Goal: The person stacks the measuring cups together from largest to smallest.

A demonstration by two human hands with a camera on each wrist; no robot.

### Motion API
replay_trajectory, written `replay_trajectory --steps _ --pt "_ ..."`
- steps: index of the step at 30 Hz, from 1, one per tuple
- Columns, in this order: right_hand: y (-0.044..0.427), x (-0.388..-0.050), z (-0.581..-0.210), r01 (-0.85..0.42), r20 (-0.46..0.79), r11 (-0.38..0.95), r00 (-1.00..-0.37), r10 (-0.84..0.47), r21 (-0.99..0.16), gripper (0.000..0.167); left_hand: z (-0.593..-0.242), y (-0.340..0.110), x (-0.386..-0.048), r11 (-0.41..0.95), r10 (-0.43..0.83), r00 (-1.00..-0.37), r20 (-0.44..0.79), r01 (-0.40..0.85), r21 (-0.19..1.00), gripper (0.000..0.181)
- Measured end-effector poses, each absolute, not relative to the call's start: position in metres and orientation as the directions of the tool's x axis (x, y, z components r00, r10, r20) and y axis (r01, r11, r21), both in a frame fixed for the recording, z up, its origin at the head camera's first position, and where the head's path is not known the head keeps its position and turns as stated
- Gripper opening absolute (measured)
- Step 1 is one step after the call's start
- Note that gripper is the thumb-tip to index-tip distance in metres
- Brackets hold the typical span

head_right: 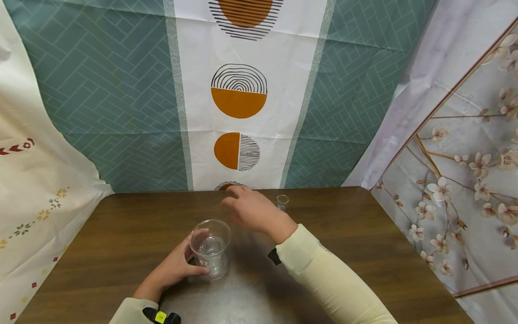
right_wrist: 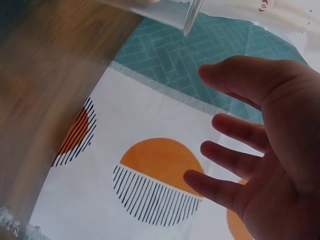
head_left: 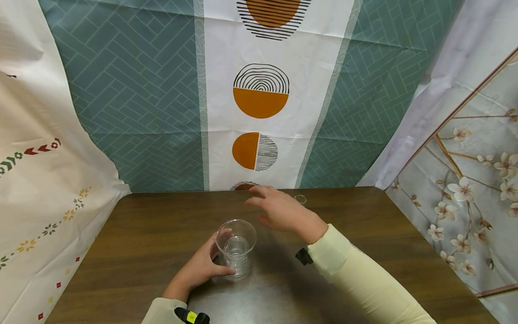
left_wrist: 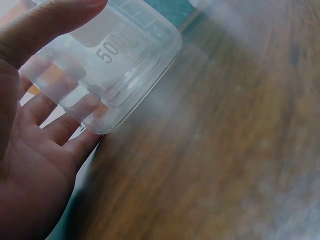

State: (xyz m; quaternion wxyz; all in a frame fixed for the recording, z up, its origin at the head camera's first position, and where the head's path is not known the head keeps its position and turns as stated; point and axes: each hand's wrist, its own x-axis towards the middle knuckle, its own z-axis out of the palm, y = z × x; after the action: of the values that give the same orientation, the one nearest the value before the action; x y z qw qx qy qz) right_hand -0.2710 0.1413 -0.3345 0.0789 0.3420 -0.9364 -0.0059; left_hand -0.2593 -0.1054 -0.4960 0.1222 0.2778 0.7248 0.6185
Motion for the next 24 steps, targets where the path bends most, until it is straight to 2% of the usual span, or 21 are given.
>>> replay_trajectory --steps 24 --pt "0.153 -0.277 -0.336 -0.584 0.239 0.804 -0.769 -0.593 0.112 0.045 -0.495 -0.105 -0.259 0.107 0.539 -0.83 0.141 0.233 0.966 0.095"
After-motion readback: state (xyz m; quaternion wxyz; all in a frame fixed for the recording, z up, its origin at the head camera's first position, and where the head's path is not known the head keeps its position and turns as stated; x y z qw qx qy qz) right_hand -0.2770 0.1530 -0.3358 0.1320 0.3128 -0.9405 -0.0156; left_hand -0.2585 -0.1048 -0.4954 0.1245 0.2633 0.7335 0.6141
